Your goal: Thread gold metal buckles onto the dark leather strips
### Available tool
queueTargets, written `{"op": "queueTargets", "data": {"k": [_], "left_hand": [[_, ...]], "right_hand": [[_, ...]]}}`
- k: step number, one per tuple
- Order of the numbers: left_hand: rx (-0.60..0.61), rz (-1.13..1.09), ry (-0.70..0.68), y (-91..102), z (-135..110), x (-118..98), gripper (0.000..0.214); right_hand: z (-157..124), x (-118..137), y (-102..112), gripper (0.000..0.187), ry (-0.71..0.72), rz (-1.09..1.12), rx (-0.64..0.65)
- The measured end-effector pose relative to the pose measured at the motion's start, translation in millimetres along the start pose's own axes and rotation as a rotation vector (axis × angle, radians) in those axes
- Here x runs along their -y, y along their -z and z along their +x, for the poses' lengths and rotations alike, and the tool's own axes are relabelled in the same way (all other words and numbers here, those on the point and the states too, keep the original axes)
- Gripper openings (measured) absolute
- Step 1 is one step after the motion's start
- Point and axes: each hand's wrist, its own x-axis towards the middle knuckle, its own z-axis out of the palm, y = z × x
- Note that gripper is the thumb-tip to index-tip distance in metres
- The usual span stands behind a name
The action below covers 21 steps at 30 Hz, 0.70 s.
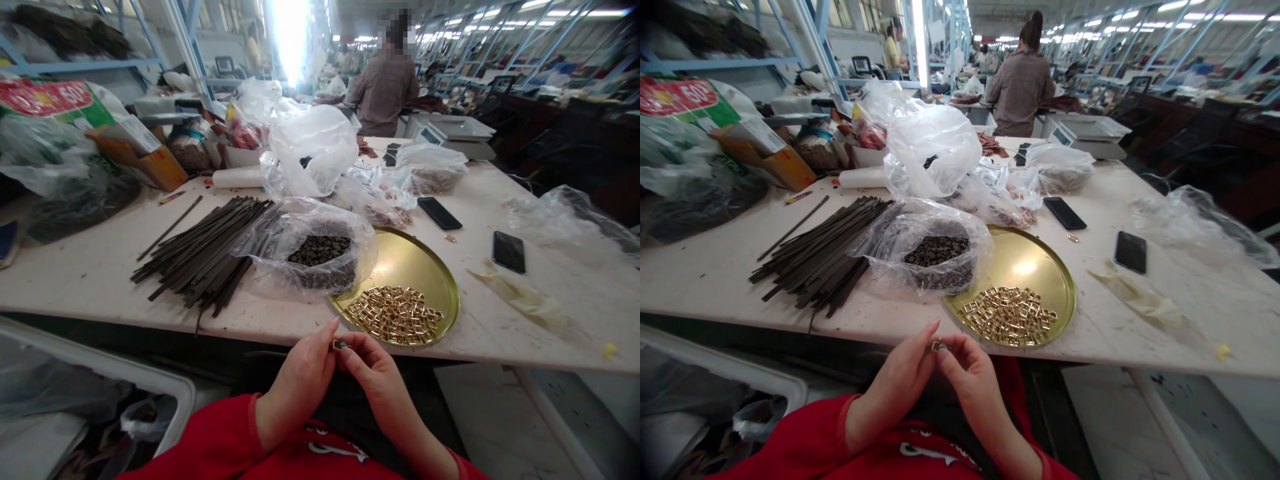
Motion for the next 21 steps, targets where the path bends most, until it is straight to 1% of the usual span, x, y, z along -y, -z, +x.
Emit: {"op": "queueTargets", "data": {"k": [2,5,8,10,12,16,19,21], "left_hand": [[0.076,-0.187,0.111,7.6,3,-6,0.046],[0.217,-0.532,0.275,19.5,8,-13,0.032],[0.294,-0.803,0.38,24.4,10,-13,0.027],[0.288,-0.917,0.433,22.5,10,-12,0.028],[0.253,-1.011,0.479,18.2,9,-11,0.029],[0.168,-1.17,0.5,10.5,7,-15,0.025],[0.118,-1.23,0.504,7.6,6,-18,0.025],[0.113,-1.214,0.505,6.1,5,-17,0.026]], "right_hand": [[0,1,3,0.025,0.004,-0.014,-0.036],[-3,6,9,0.028,-0.034,-0.013,-0.045],[-4,8,10,0.03,-0.08,0.055,-0.033],[-4,6,10,0.029,-0.097,0.096,-0.025],[-4,2,9,0.026,-0.1,0.122,-0.008],[-4,-1,7,0.021,-0.076,0.133,0.016],[-4,1,4,0.019,-0.064,0.132,0.049],[-5,2,3,0.018,-0.053,0.132,0.058]]}}
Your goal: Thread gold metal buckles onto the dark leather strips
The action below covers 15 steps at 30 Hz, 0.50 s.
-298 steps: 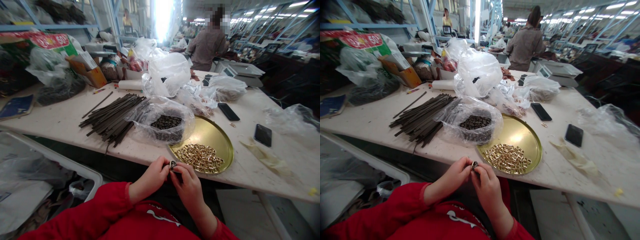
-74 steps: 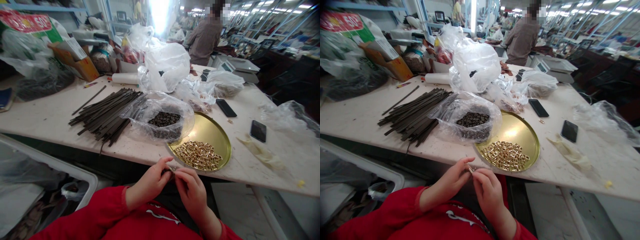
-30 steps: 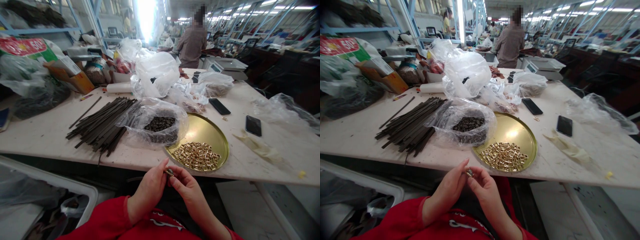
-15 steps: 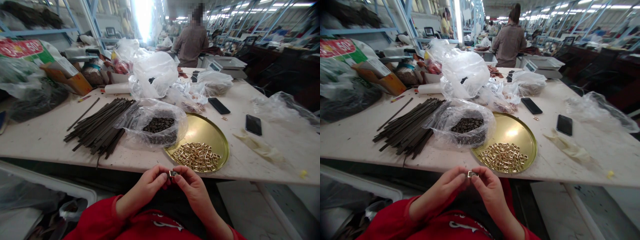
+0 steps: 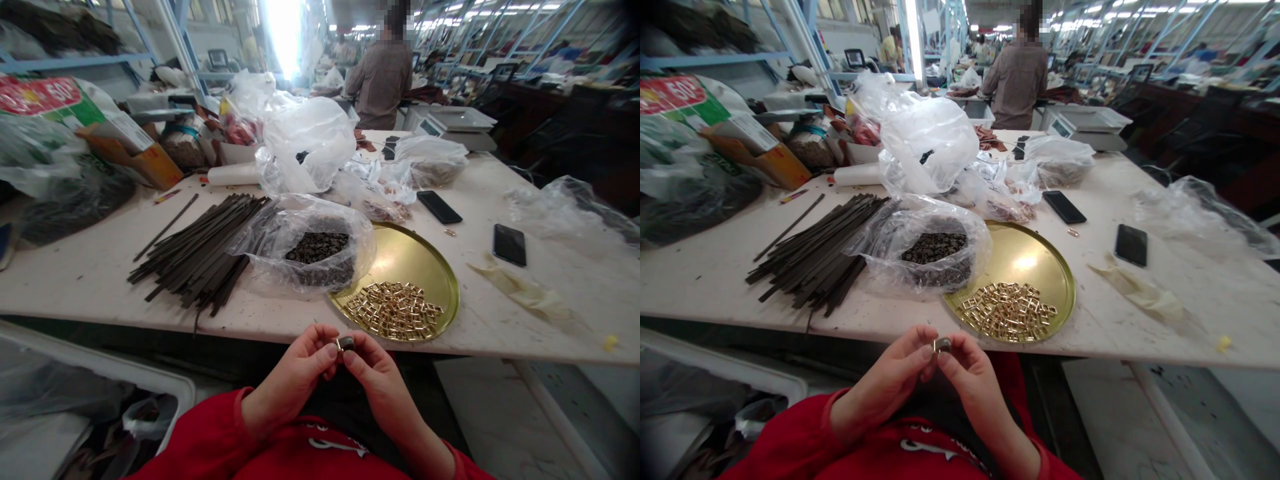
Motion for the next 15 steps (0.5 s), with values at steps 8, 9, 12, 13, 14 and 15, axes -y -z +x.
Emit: {"op": "queueTargets", "data": {"k": [8,9,12,13,14,15], "left_hand": [[0.001,0.084,-0.03,3.1,0.4,5.0,0.029],[-0.008,0.083,-0.033,2.2,0.3,4.5,0.029],[-0.025,0.103,-0.038,0.6,-0.2,3.2,0.027],[-0.026,0.109,-0.038,0.6,-0.3,3.0,0.027],[-0.026,0.111,-0.036,0.8,-0.5,2.9,0.026],[-0.026,0.108,-0.033,1.1,-0.6,2.9,0.025]], "right_hand": [[-2.0,-2.7,0.8,0.018,0.059,-0.004,-0.048],[-2.1,-3.2,0.8,0.018,0.068,-0.002,-0.05],[-1.9,-4.4,0.9,0.017,0.069,-0.003,-0.047],[-1.7,-4.8,1.1,0.017,0.061,-0.006,-0.047],[-1.4,-5.2,1.5,0.017,0.052,-0.008,-0.053],[-1.0,-5.6,2.0,0.018,0.044,-0.009,-0.065]]}}
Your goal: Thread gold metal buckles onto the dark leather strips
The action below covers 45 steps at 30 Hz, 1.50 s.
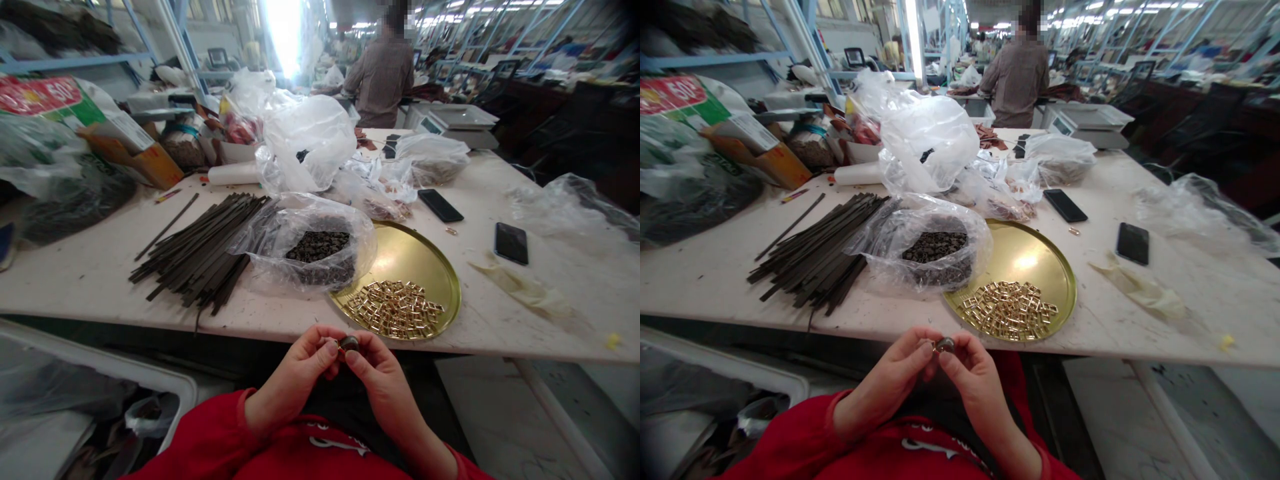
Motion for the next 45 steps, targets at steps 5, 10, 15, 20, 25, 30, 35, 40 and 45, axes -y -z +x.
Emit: {"op": "queueTargets", "data": {"k": [5,10,15,20,25,30,35,40,45], "left_hand": [[0.019,-0.083,0.04,0.1,0,0,0.019],[0.001,-0.099,0.053,-1.5,1,-3,0.024],[-0.026,-0.079,0.05,-0.9,2,-3,0.024],[-0.046,-0.054,0.052,1.1,3,-1,0.024],[-0.055,-0.096,0.066,1.2,4,-1,0.022],[-0.025,-0.121,0.125,1.4,5,-4,0.022],[-0.031,-0.14,0.123,1.8,5,-6,0.024],[-0.009,-0.156,0.143,1.6,5,-6,0.025],[-0.011,-0.164,0.161,-0.1,5,-7,0.027]], "right_hand": [[1,-1,5,0.022,-0.015,0.013,-0.047],[1,-3,6,0.025,-0.033,-0.008,-0.072],[2,-6,4,0.025,-0.08,0.004,-0.088],[2,-5,1,0.023,-0.183,0.136,-0.013],[3,-3,1,0.022,-0.159,0.134,0.021],[5,-3,8,0.018,-0.159,0.112,0.086],[6,-1,11,0.019,-0.187,0.131,0.134],[7,0,8,0.014,-0.173,0.167,0.172],[6,2,4,0.019,-0.262,0.371,0.165]]}}
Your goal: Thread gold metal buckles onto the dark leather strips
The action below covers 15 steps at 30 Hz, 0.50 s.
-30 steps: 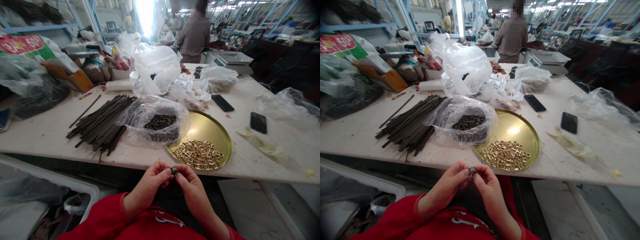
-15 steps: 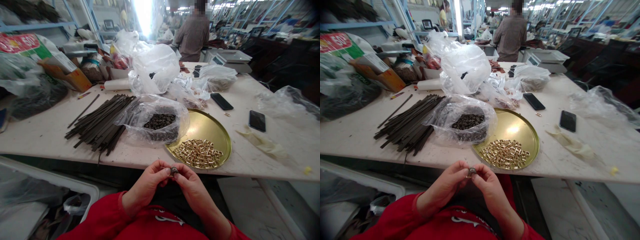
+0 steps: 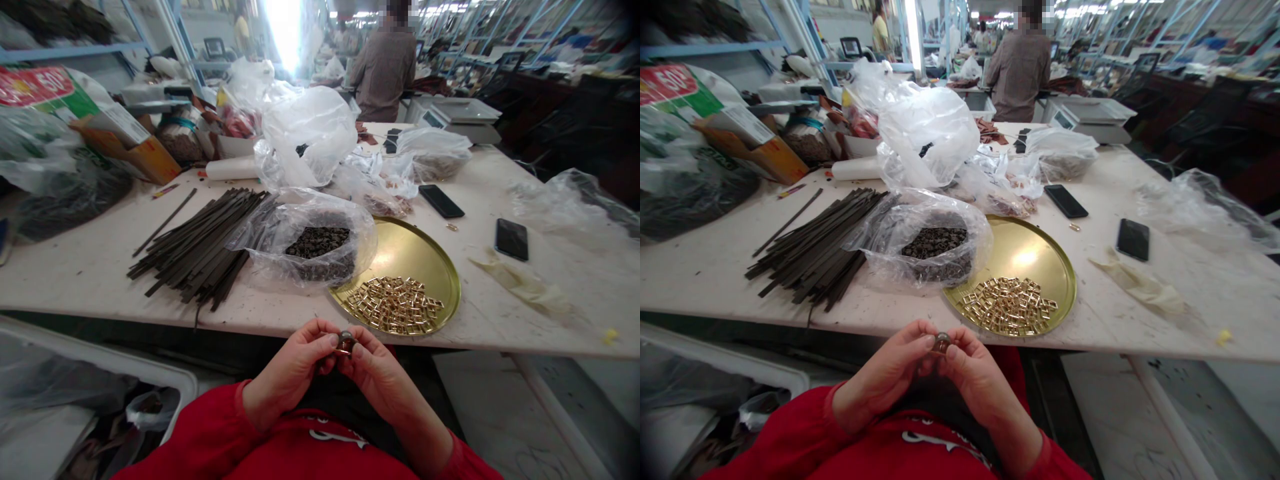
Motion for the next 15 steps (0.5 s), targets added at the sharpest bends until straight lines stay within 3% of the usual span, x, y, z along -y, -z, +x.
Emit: {"op": "queueTargets", "data": {"k": [7,15], "left_hand": [[-0.01,0.109,-0.02,2.6,-0.9,-0.4,0.028],[-0.047,0.281,-0.08,6.7,2.8,4.9,0.029]], "right_hand": [[-2.4,-0.1,1.9,0.023,-0.088,0.16,-0.076],[-3.1,-1.1,0.8,0.022,-0.07,0.105,-0.112]]}}
